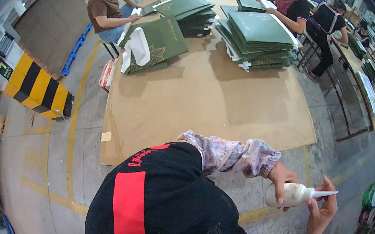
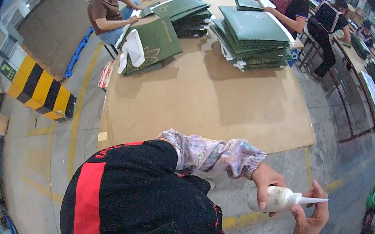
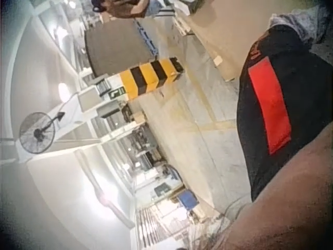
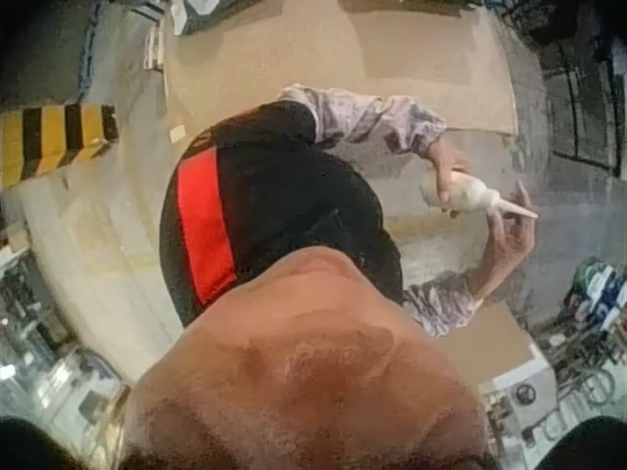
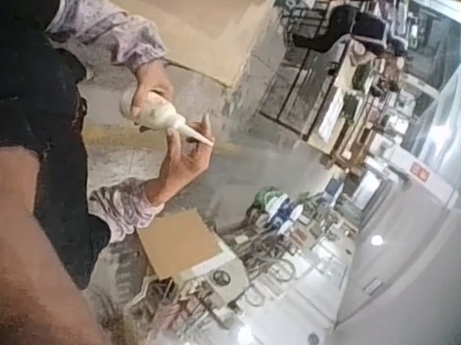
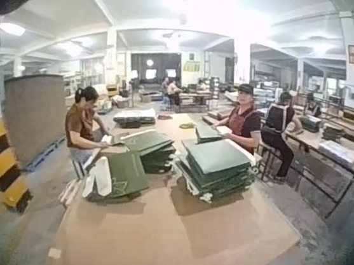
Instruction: The recorder uses a thin metal rod to clean the nozzle of a glue bottle and then screws the nozzle back onto the bottle in a factory setting.
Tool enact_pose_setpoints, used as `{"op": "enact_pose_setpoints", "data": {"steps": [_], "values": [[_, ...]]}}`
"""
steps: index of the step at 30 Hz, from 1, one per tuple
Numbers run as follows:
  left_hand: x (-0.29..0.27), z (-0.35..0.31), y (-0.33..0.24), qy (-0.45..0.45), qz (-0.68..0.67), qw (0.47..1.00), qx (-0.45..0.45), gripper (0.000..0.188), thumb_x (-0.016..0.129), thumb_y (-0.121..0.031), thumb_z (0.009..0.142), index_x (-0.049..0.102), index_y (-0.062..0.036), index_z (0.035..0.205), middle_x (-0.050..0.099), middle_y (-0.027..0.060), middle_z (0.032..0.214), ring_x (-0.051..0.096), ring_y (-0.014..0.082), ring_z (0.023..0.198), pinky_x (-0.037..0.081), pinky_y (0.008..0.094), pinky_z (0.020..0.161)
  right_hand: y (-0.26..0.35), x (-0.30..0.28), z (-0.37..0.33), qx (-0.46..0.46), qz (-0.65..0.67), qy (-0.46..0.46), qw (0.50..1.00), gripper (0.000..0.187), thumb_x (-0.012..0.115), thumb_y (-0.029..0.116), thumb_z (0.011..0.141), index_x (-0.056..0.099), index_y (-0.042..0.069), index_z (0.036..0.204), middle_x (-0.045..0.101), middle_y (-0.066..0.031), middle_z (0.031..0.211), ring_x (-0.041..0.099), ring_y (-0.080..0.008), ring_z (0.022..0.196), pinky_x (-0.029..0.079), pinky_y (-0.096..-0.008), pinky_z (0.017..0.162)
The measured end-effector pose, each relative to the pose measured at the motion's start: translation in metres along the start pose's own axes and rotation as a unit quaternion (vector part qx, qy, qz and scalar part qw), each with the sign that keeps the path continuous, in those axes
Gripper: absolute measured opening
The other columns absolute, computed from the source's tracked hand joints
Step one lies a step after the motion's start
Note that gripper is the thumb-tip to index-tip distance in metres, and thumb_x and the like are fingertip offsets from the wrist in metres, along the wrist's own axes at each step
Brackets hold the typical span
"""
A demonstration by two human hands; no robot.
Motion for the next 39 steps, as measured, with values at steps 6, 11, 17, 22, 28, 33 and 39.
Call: {"op": "enact_pose_setpoints", "data": {"steps": [6,11,17,22,28,33,39], "values": [[-0.006,-0.011,0.013,0.013,0.021,0.995,-0.093,0.055,0.077,-0.02,0.065,0.052,-0.0018,0.111,0.06,0.0102,0.105,0.058,0.0186,0.095,0.046,0.0343,0.085,-0.017,0.01,-0.006,-0.005,0.063,0.007,0.998,0.05,0.07,0.016,0.069,0.054,-0.001,0.113,0.061,-0.0075,0.096,0.056,-0.0162,0.091,0.043,-0.0286,0.082],[0.002,0.029,0.043,0.033,-0.056,0.992,-0.11,0.067,0.076,-0.032,0.06,0.047,-0.0026,0.112,0.057,0.0136,0.103,0.057,0.0235,0.093,0.046,0.0378,0.082,-0.049,-0.011,-0.024,0.027,0.229,0.052,0.972,0.069,0.07,0.014,0.071,0.038,-0.001,0.13,0.059,-0.0088,0.103,0.053,-0.0159,0.099,0.04,-0.0293,0.088],[-0.048,0.149,0.088,0.048,-0.1,0.983,-0.147,0.066,0.076,-0.032,0.06,0.046,-0.0033,0.112,0.056,0.0132,0.101,0.057,0.0239,0.092,0.045,0.0384,0.081,-0.147,-0.105,-0.016,0.042,0.254,0.0,0.966,0.065,0.069,0.015,0.073,0.04,-0.001,0.129,0.059,-0.0065,0.099,0.054,-0.0142,0.094,0.042,-0.0279,0.085],[-0.125,0.272,0.108,0.043,-0.09,0.984,-0.15,0.065,0.075,-0.031,0.06,0.046,-0.0036,0.111,0.057,0.0129,0.099,0.057,0.0235,0.091,0.045,0.0377,0.08,-0.253,-0.201,0.021,0.125,0.262,-0.01,0.957,0.048,0.069,0.014,0.074,0.053,0.001,0.117,0.06,-0.003,0.095,0.056,-0.0112,0.088,0.044,-0.0275,0.084],[-0.2,0.41,0.11,0.056,-0.112,0.983,-0.138,0.064,0.074,-0.03,0.061,0.045,-0.0036,0.112,0.057,0.0131,0.1,0.058,0.0237,0.091,0.045,0.0379,0.081,-0.335,-0.325,0.074,0.097,0.309,-0.037,0.946,0.044,0.065,0.012,0.077,0.053,0.002,0.118,0.06,-0.0043,0.099,0.056,-0.0128,0.091,0.044,-0.0281,0.086],[-0.27,0.511,0.117,0.074,-0.121,0.981,-0.135,0.067,0.074,-0.03,0.061,0.044,-0.003,0.114,0.057,0.0132,0.101,0.058,0.024,0.092,0.045,0.0381,0.082,-0.418,-0.398,0.119,0.099,0.392,-0.075,0.912,0.043,0.063,0.017,0.08,0.051,0.002,0.119,0.059,-0.0055,0.102,0.055,-0.0131,0.096,0.042,-0.0277,0.087],[-0.368,0.635,0.124,0.068,-0.119,0.984,-0.112,0.064,0.073,-0.028,0.063,0.045,-0.002,0.114,0.057,0.0135,0.102,0.058,0.0244,0.092,0.045,0.038,0.082,-0.527,-0.487,0.184,0.113,0.514,-0.123,0.841,0.047,0.057,0.03,0.085,0.048,-0.001,0.12,0.059,-0.0048,0.098,0.054,-0.013,0.089,0.044,-0.0277,0.082]]}}
Point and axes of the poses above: each hand's wrist, its own z-axis towards the middle knuckle, its own x-axis out of the palm, y = z × x, the point moved 8 cm from there along z, towards the middle knuckle
